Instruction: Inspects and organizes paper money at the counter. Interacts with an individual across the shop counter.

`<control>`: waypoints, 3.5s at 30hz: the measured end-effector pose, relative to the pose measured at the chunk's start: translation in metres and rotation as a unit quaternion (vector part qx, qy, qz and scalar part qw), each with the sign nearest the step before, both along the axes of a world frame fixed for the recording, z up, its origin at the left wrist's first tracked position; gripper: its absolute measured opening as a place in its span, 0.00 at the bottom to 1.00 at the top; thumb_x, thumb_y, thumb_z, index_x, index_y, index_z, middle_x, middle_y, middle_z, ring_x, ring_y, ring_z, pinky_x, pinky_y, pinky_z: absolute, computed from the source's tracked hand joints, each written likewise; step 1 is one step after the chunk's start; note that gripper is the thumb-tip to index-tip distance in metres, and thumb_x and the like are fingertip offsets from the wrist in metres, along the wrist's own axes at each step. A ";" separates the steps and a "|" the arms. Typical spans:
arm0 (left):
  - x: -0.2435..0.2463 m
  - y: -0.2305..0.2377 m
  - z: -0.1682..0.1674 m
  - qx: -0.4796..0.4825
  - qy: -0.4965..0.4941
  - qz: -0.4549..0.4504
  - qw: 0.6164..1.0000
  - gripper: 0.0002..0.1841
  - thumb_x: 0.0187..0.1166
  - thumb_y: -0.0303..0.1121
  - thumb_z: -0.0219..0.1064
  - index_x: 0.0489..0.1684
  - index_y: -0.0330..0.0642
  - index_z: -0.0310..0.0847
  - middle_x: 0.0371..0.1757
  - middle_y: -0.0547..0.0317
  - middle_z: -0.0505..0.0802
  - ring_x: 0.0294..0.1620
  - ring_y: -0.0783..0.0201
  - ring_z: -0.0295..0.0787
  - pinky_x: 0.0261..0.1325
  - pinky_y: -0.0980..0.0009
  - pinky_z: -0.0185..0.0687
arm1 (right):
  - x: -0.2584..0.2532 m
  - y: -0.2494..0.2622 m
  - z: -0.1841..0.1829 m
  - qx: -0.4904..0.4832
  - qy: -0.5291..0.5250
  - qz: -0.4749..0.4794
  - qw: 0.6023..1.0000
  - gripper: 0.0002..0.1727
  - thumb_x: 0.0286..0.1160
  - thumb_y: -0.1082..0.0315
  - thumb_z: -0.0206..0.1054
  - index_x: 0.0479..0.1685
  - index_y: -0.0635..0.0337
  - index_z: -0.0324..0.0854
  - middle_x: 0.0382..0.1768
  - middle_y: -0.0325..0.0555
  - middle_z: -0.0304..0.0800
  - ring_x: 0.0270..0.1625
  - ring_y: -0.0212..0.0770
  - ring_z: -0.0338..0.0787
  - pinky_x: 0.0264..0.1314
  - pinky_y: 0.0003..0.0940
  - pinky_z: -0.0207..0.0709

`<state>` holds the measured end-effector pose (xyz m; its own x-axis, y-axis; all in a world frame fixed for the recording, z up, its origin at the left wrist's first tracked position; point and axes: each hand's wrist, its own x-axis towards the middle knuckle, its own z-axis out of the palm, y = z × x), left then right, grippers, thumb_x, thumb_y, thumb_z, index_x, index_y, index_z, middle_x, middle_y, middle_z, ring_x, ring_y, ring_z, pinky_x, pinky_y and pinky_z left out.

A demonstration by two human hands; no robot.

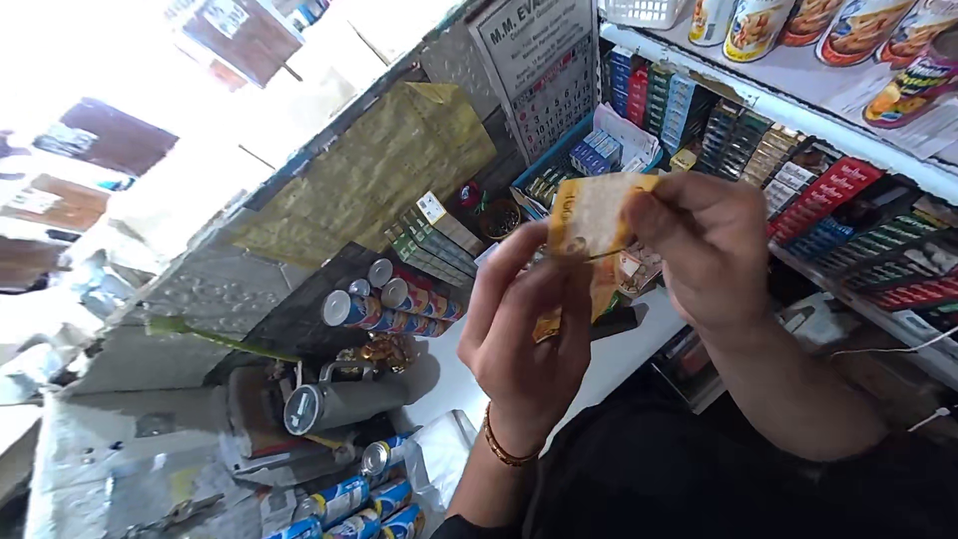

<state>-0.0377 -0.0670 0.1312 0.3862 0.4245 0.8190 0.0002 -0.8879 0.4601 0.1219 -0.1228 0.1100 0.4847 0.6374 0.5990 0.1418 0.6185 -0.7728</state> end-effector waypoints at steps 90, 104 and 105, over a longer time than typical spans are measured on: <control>0.344 -0.049 -0.323 -0.073 0.487 -0.196 0.848 0.11 0.78 0.29 0.67 0.53 0.47 0.93 0.67 0.48 0.88 0.70 0.48 0.83 0.73 0.47 0.77 | 0.152 -0.211 -0.478 -0.694 0.050 -0.347 0.629 0.28 0.83 0.62 0.61 0.81 0.61 0.74 0.84 0.63 0.70 0.85 0.63 0.71 0.86 0.60 0.65; 0.282 0.010 -0.240 -0.596 0.173 -0.320 0.716 0.31 0.70 0.17 0.71 0.71 0.38 0.56 0.53 0.46 0.90 0.49 0.55 0.94 0.56 0.56 0.92 | 0.115 -0.097 -0.424 -0.589 0.452 -0.204 0.638 0.44 0.93 0.37 0.33 0.80 0.69 0.72 0.70 0.68 0.83 0.71 0.63 0.84 0.75 0.62 0.73; 0.283 0.005 -0.239 -0.625 0.167 -0.288 0.706 0.30 0.72 0.17 0.69 0.71 0.36 0.58 0.50 0.46 0.91 0.48 0.56 0.93 0.57 0.56 0.91 | 0.115 -0.093 -0.436 -0.539 0.493 -0.196 0.655 0.45 0.91 0.34 0.31 0.85 0.65 0.68 0.74 0.65 0.80 0.75 0.60 0.82 0.78 0.61 0.74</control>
<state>0.2453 -0.0616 -0.1077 0.8723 0.4291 -0.2345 0.0983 0.3159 0.9437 0.2365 -0.2158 -0.3261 0.5499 0.1436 -0.8228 -0.7694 -0.2963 -0.5659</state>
